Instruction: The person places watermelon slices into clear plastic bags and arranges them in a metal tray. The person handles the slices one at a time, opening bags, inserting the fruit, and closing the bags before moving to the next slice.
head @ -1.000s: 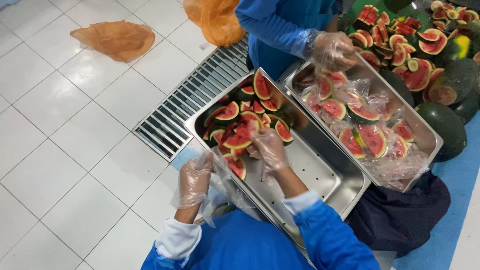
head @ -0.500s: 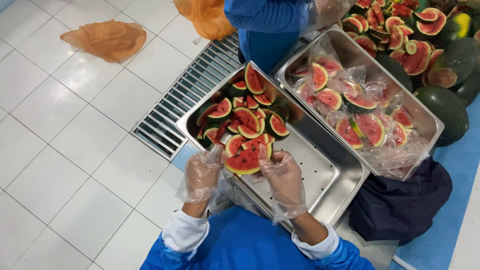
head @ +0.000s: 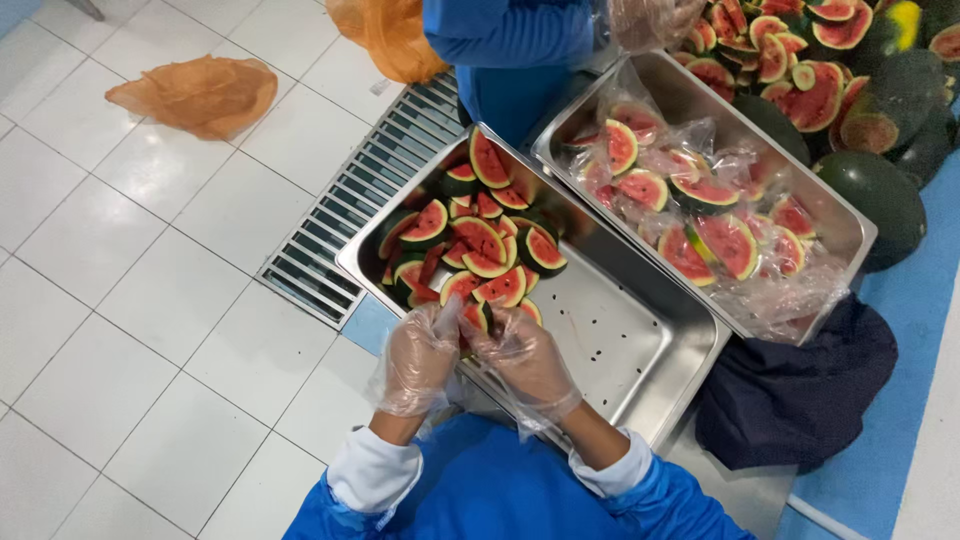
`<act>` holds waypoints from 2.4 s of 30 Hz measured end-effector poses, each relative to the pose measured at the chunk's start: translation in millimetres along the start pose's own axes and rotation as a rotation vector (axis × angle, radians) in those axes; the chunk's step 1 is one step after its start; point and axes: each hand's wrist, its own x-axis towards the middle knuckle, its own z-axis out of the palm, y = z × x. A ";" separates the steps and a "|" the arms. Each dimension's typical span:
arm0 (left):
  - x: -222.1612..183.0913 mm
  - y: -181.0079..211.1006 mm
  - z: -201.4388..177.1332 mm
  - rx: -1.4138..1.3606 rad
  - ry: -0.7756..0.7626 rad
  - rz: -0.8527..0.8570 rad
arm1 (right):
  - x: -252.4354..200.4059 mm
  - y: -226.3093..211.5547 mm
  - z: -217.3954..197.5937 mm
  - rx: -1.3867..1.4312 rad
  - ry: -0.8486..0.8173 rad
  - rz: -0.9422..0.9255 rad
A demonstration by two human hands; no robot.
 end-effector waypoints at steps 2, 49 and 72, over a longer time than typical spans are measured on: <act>-3.6 2.4 -1.6 0.047 -0.033 0.072 | 3.2 11.8 -7.1 -0.082 0.005 0.069; 13.0 6.6 1.0 -0.048 -0.091 0.280 | 0.5 -93.7 -22.8 -0.823 -0.077 -0.205; 33.6 -36.9 2.6 -1.547 -0.571 -0.248 | 35.6 -159.1 -138.5 -1.174 0.496 -0.389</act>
